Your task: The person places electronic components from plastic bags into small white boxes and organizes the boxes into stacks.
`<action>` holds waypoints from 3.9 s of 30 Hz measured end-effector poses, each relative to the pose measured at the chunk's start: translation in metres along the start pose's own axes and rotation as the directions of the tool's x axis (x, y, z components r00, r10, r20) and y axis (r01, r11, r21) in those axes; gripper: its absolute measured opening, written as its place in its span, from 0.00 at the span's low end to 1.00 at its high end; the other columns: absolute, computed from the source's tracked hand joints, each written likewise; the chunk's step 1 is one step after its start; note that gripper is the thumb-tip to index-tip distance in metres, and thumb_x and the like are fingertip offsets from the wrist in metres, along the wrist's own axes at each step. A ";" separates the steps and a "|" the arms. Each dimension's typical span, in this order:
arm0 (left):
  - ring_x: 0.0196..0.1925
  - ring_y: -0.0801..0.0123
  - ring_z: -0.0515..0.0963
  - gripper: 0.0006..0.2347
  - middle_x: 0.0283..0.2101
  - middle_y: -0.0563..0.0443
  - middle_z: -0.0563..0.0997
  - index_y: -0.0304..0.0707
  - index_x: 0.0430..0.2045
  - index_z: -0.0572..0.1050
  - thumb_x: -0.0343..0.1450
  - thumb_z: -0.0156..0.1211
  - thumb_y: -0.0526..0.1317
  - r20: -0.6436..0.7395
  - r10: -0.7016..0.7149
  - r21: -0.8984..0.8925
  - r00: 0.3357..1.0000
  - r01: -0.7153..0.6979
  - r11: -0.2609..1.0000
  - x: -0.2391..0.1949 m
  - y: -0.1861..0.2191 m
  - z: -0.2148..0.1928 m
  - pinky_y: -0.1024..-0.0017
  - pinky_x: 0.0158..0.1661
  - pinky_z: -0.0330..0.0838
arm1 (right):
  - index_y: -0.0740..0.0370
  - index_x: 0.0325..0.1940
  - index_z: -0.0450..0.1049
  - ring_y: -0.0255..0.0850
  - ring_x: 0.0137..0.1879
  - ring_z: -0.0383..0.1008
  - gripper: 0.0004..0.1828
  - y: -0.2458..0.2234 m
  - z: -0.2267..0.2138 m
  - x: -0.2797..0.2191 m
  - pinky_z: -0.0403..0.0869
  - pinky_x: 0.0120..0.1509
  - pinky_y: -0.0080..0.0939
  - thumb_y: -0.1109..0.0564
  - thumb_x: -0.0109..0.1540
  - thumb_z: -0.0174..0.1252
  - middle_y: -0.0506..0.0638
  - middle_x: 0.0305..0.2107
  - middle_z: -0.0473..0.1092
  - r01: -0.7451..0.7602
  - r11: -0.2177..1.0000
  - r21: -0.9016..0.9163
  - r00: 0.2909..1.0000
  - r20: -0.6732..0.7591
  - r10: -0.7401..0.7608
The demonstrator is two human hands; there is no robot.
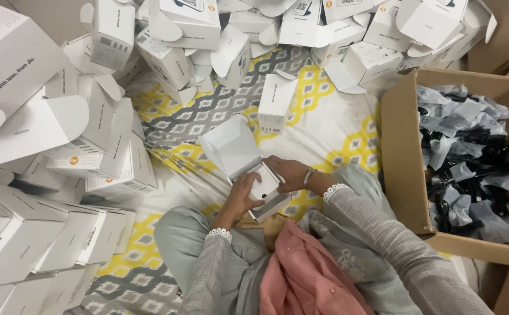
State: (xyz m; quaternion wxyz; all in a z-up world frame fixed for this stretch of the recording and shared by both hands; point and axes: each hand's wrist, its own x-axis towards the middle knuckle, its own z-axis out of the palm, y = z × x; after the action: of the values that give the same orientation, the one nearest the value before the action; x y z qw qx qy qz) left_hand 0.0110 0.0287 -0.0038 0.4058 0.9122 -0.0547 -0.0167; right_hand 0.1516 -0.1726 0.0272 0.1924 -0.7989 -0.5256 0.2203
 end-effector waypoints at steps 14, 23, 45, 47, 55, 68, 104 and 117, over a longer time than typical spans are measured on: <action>0.56 0.47 0.70 0.32 0.48 0.43 0.72 0.43 0.47 0.67 0.51 0.81 0.38 0.000 -0.079 0.177 0.997 0.078 0.981 0.002 0.001 0.011 0.57 0.57 0.64 | 0.68 0.70 0.56 0.51 0.48 0.77 0.42 -0.013 0.030 0.009 0.76 0.46 0.49 0.67 0.52 0.60 0.57 0.52 0.66 -0.081 0.940 -0.330 0.990 -0.136 0.038; 0.57 0.48 0.72 0.26 0.50 0.44 0.75 0.42 0.45 0.70 0.55 0.78 0.37 -0.083 -0.032 0.183 0.996 0.047 0.982 -0.005 0.011 0.002 0.57 0.57 0.65 | 0.70 0.71 0.53 0.50 0.50 0.76 0.45 -0.039 0.044 -0.009 0.78 0.43 0.47 0.71 0.50 0.57 0.58 0.60 0.63 -0.167 0.938 -0.303 0.932 -0.359 0.050; 0.70 0.55 0.62 0.34 0.60 0.48 0.68 0.48 0.51 0.66 0.52 0.81 0.45 -0.042 -0.138 0.368 0.990 0.143 0.919 0.001 -0.006 0.025 0.39 0.68 0.41 | 0.71 0.78 0.38 0.55 0.58 0.73 0.62 -0.017 0.044 0.019 0.78 0.50 0.49 0.63 0.48 0.68 0.61 0.68 0.51 -0.233 0.897 -0.376 0.968 0.001 0.252; 0.70 0.54 0.60 0.35 0.62 0.46 0.66 0.46 0.52 0.66 0.53 0.80 0.45 -0.047 -0.140 0.423 0.989 0.146 0.894 0.000 0.002 0.031 0.37 0.68 0.40 | 0.66 0.79 0.37 0.56 0.59 0.72 0.61 -0.025 0.047 0.012 0.77 0.52 0.49 0.61 0.50 0.67 0.61 0.72 0.44 -0.225 0.892 -0.393 0.965 0.038 0.260; 0.73 0.44 0.54 0.38 0.67 0.32 0.60 0.34 0.59 0.64 0.57 0.78 0.49 -0.159 -0.038 0.411 0.987 0.101 0.906 0.000 0.001 0.036 0.37 0.68 0.37 | 0.56 0.79 0.43 0.54 0.74 0.56 0.56 -0.015 0.063 0.009 0.70 0.64 0.56 0.53 0.54 0.68 0.58 0.78 0.29 -0.172 0.888 -0.426 0.984 -0.035 0.174; 0.62 0.52 0.70 0.35 0.54 0.41 0.73 0.35 0.61 0.66 0.58 0.76 0.40 -0.203 -0.193 0.444 0.960 0.266 0.856 -0.002 0.022 0.013 0.51 0.70 0.47 | 0.63 0.71 0.57 0.52 0.72 0.59 0.47 -0.008 0.086 0.013 0.65 0.71 0.56 0.53 0.52 0.70 0.57 0.75 0.42 -0.205 0.852 -0.481 0.948 -0.313 0.051; 0.52 0.54 0.80 0.24 0.59 0.37 0.70 0.31 0.62 0.63 0.72 0.63 0.39 -0.351 0.192 -0.192 0.916 -0.271 0.943 0.118 0.238 0.120 0.58 0.52 0.73 | 0.58 0.54 0.76 0.56 0.58 0.75 0.11 0.031 -0.099 -0.208 0.74 0.60 0.51 0.59 0.68 0.56 0.56 0.57 0.70 -0.124 0.970 0.208 0.460 -0.854 0.242; 0.50 0.46 0.82 0.16 0.45 0.37 0.81 0.49 0.56 0.73 0.73 0.58 0.46 0.610 -0.178 0.221 0.772 0.050 0.974 0.282 0.241 0.406 0.52 0.47 0.76 | 0.62 0.58 0.70 0.60 0.54 0.75 0.33 0.251 -0.003 -0.338 0.77 0.53 0.57 0.40 0.58 0.68 0.62 0.51 0.71 -0.935 0.069 0.347 -0.096 -0.438 0.894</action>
State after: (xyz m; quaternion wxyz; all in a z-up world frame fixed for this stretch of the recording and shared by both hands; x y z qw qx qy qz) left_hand 0.2403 -0.4634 -0.0936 0.2730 0.8911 -0.1318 -0.3378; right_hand 0.2245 -0.5795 -0.0547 0.1027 -0.9651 0.2393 0.0289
